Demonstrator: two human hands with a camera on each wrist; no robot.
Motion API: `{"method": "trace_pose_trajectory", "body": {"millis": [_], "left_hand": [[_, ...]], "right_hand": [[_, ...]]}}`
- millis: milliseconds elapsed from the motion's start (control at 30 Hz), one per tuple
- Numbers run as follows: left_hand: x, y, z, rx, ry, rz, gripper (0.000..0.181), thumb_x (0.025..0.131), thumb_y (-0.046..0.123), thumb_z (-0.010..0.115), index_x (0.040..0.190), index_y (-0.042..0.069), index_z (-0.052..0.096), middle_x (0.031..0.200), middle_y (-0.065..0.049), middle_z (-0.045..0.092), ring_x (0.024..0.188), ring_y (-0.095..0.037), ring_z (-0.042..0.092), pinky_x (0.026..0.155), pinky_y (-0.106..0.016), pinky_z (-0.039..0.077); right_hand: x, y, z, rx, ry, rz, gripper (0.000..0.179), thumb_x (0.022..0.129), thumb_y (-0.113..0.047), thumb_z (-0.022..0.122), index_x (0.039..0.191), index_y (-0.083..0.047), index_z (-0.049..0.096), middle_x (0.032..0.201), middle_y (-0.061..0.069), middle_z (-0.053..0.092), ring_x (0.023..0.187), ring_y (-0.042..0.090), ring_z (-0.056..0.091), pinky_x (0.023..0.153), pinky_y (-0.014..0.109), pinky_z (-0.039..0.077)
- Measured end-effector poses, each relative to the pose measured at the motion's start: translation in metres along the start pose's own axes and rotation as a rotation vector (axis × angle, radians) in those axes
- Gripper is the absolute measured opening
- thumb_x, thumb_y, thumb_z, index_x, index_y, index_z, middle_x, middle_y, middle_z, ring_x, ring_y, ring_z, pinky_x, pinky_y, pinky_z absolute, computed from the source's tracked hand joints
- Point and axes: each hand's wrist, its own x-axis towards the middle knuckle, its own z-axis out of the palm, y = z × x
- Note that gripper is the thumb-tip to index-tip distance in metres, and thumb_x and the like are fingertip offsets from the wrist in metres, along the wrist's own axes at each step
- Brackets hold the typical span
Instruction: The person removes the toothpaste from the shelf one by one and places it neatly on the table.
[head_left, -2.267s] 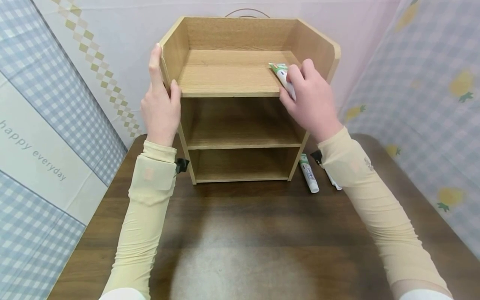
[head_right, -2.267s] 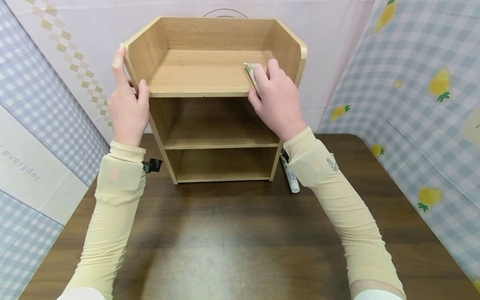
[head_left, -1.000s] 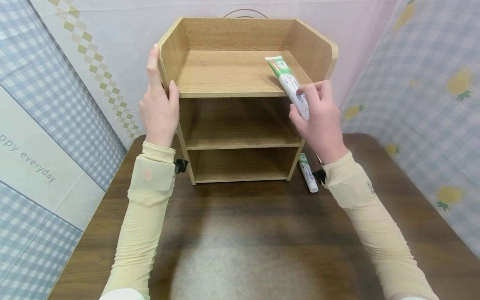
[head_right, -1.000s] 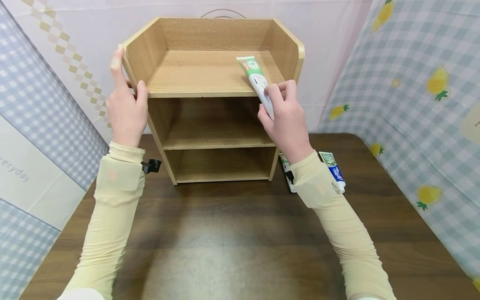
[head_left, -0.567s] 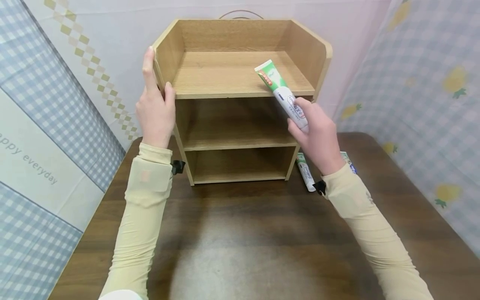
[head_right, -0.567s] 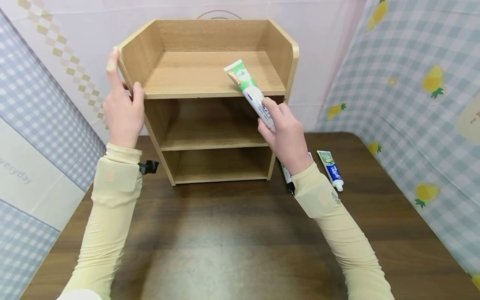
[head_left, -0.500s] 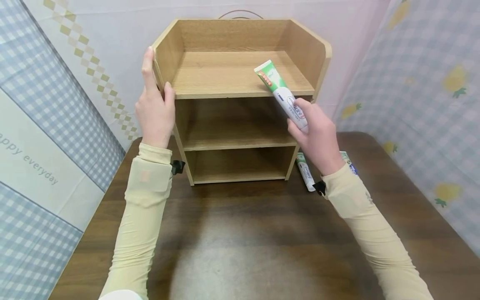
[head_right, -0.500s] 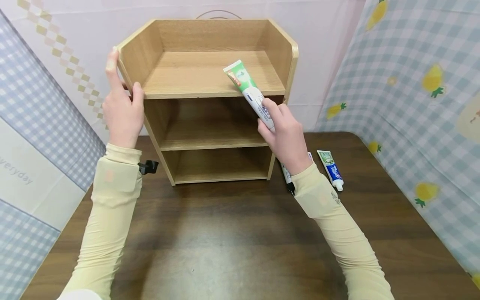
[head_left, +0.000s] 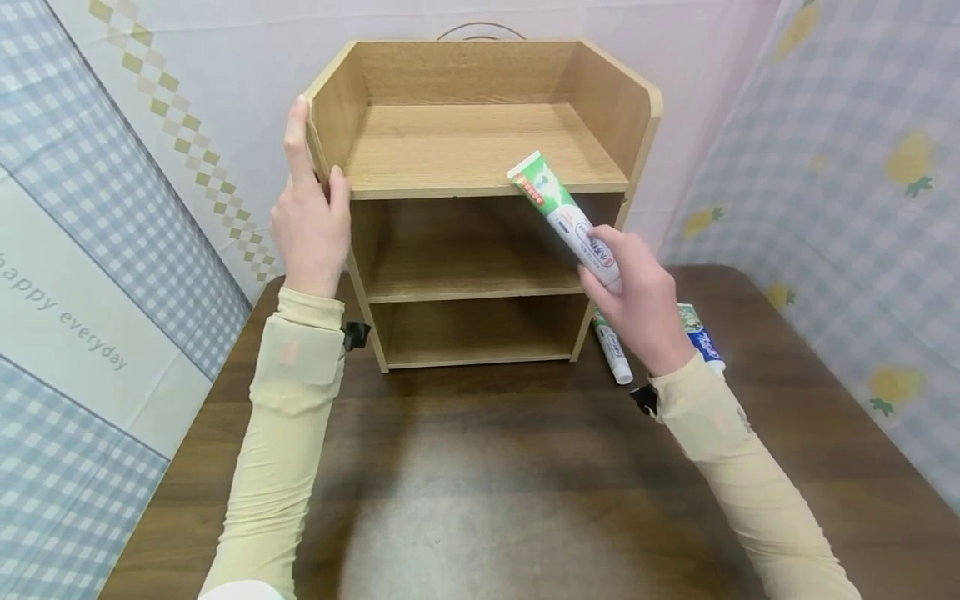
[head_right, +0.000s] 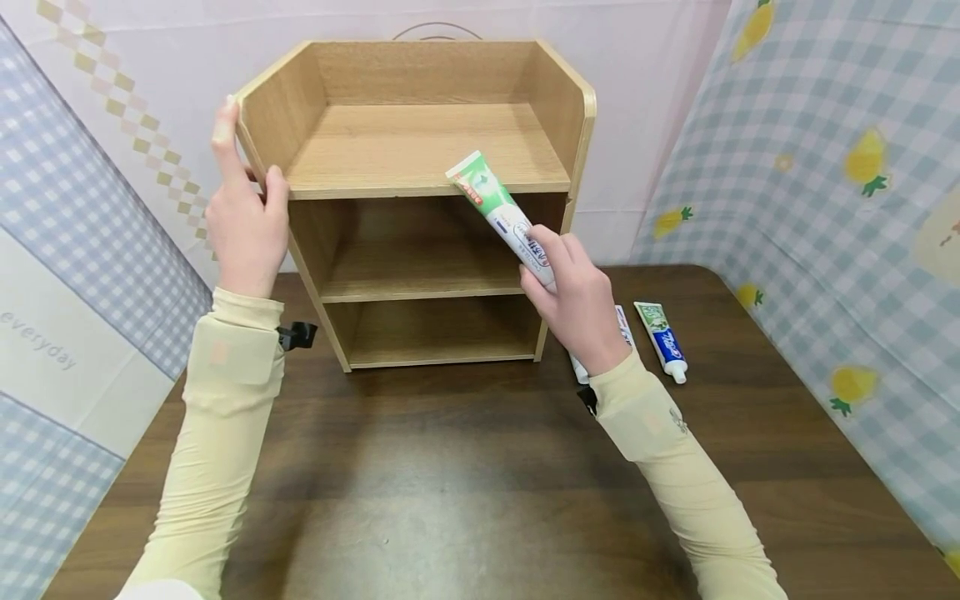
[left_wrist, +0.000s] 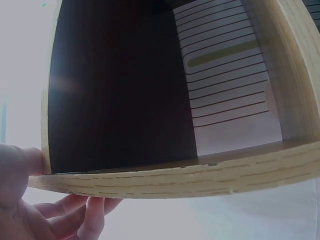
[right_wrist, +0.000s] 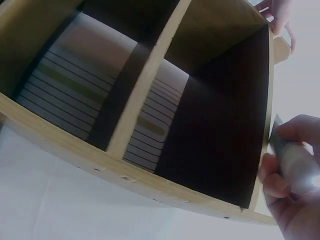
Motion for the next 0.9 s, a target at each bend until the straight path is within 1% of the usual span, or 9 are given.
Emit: {"method": "trace_pose_trajectory", "body": {"millis": [167, 300, 367, 500, 633, 733, 900], "left_hand": [[0.000, 0.000, 0.000, 0.003, 0.001, -0.004, 0.058, 0.098, 0.023, 0.040, 0.150, 0.037, 0.019, 0.128, -0.017, 0.063, 0.059, -0.029, 0.042, 0.053, -0.035, 0.032], [0.000, 0.000, 0.000, 0.006, -0.002, -0.002, 0.057, 0.098, 0.024, 0.039, 0.150, 0.037, 0.019, 0.124, -0.020, 0.064, 0.059, -0.029, 0.043, 0.053, -0.035, 0.032], [0.000, 0.000, 0.000, 0.007, -0.003, 0.000, 0.057, 0.098, 0.024, 0.039, 0.150, 0.037, 0.019, 0.125, -0.019, 0.064, 0.058, -0.028, 0.042, 0.053, -0.035, 0.032], [0.000, 0.000, 0.001, 0.009, 0.000, 0.004, 0.058, 0.098, 0.024, 0.039, 0.150, 0.036, 0.019, 0.127, -0.018, 0.064, 0.058, -0.028, 0.041, 0.053, -0.035, 0.031], [0.000, 0.000, 0.001, 0.021, 0.004, 0.008, 0.057, 0.098, 0.023, 0.039, 0.150, 0.036, 0.019, 0.117, -0.023, 0.066, 0.058, -0.029, 0.042, 0.053, -0.035, 0.032], [0.000, 0.000, 0.002, 0.026, 0.002, 0.008, 0.057, 0.098, 0.024, 0.039, 0.150, 0.036, 0.019, 0.112, -0.024, 0.067, 0.059, -0.029, 0.042, 0.053, -0.035, 0.032], [0.000, 0.000, 0.002, 0.024, -0.006, -0.002, 0.058, 0.098, 0.024, 0.039, 0.150, 0.036, 0.019, 0.120, -0.021, 0.066, 0.059, -0.029, 0.042, 0.053, -0.035, 0.032]], "right_hand": [[-0.010, 0.004, 0.000, 0.051, 0.036, -0.038, 0.042, 0.083, -0.002, 0.070, 0.123, -0.004, 0.058, 0.106, 0.020, 0.063, 0.088, 0.028, 0.058, 0.075, 0.045, 0.053], [-0.016, 0.007, -0.002, 0.068, 0.093, -0.061, 0.042, 0.081, 0.000, 0.070, 0.121, -0.006, 0.062, 0.104, 0.018, 0.066, 0.086, 0.026, 0.059, 0.073, 0.037, 0.051], [-0.017, 0.008, -0.002, 0.070, 0.116, -0.066, 0.041, 0.081, 0.000, 0.069, 0.120, -0.006, 0.063, 0.103, 0.017, 0.066, 0.084, 0.025, 0.058, 0.071, 0.033, 0.047], [-0.019, 0.010, -0.004, 0.070, 0.132, -0.065, 0.039, 0.081, -0.001, 0.069, 0.119, -0.006, 0.063, 0.101, 0.017, 0.066, 0.083, 0.025, 0.057, 0.070, 0.031, 0.043], [-0.023, 0.013, -0.006, 0.057, 0.132, -0.059, 0.038, 0.081, -0.002, 0.068, 0.118, -0.005, 0.064, 0.099, 0.017, 0.065, 0.081, 0.025, 0.056, 0.071, 0.029, 0.043], [-0.028, 0.015, -0.009, 0.044, 0.139, -0.063, 0.036, 0.082, -0.004, 0.066, 0.118, -0.004, 0.064, 0.097, 0.019, 0.065, 0.081, 0.025, 0.056, 0.072, 0.026, 0.043], [-0.035, 0.017, -0.014, 0.050, 0.173, -0.073, 0.035, 0.081, -0.007, 0.064, 0.116, -0.002, 0.065, 0.093, 0.019, 0.064, 0.078, 0.025, 0.054, 0.071, 0.024, 0.040]]}}
